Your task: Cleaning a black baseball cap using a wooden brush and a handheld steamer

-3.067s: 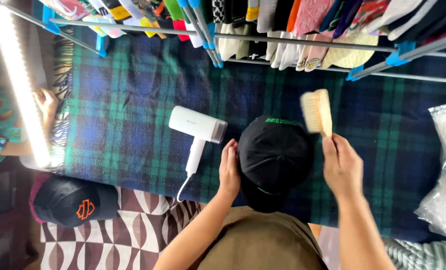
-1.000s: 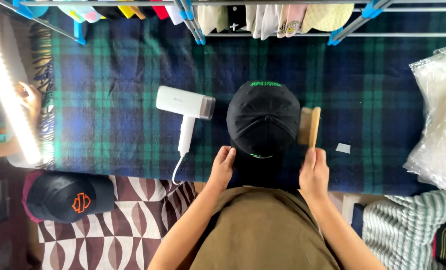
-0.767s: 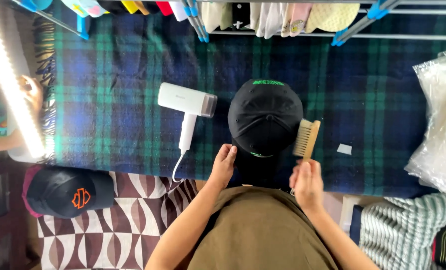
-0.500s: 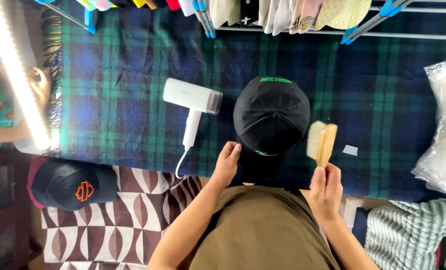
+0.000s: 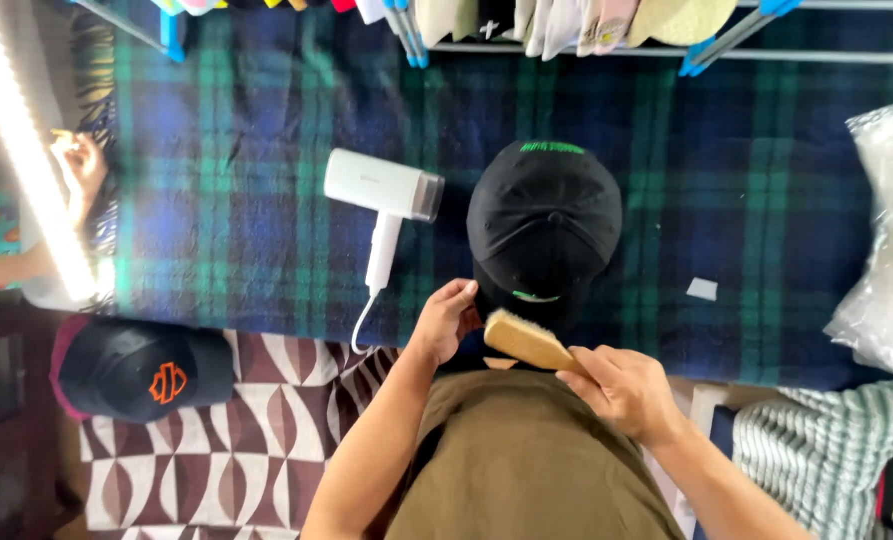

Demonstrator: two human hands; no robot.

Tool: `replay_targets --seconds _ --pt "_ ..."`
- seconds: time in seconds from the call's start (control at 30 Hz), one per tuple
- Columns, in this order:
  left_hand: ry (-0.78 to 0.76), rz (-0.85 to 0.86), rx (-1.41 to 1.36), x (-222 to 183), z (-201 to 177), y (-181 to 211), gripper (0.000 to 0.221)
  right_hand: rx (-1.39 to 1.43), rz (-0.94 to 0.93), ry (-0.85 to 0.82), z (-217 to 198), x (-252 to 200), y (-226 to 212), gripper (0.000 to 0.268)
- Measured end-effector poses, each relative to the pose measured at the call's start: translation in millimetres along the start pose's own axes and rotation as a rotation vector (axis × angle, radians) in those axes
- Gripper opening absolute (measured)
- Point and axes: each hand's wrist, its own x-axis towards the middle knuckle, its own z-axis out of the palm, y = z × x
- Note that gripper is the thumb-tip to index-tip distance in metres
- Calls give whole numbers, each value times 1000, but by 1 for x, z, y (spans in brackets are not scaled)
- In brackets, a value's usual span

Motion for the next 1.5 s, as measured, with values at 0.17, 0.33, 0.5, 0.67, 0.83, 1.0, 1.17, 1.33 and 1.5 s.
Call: replay_targets --seconds 0.17,0.33,0.5,0.67,0.83,1.0,1.17,1.33,1.5 --pt "-56 -139 -68 -24 4 22 29 -14 -7 -65 -13 12 -14 27" --pt "-117 -242 -321 -31 8 37 64 -211 -112 21 3 63 -50 29" --pt "-188 -291 -433 -30 -5 34 97 -305 -387 -208 12 52 -61 28" --pt "-233 -236 -386 -21 -15 25 88 -303 -110 -138 22 34 -35 34" --pt "-264 -219 -258 1 -8 15 62 -181 31 -190 6 -29 36 31" --pt "-134 -130 -267 11 -13 -12 15 -433 886 -306 -2 -126 122 41" --pt "-118 -126 -224 13 -6 -15 15 -246 190 -129 47 -57 49 34" --pt "-123 -114 -233 12 -7 -12 15 -251 403 -144 31 -72 120 38" --pt "-126 -115 -157 -12 12 10 20 -255 750 -120 5 -80 112 45"
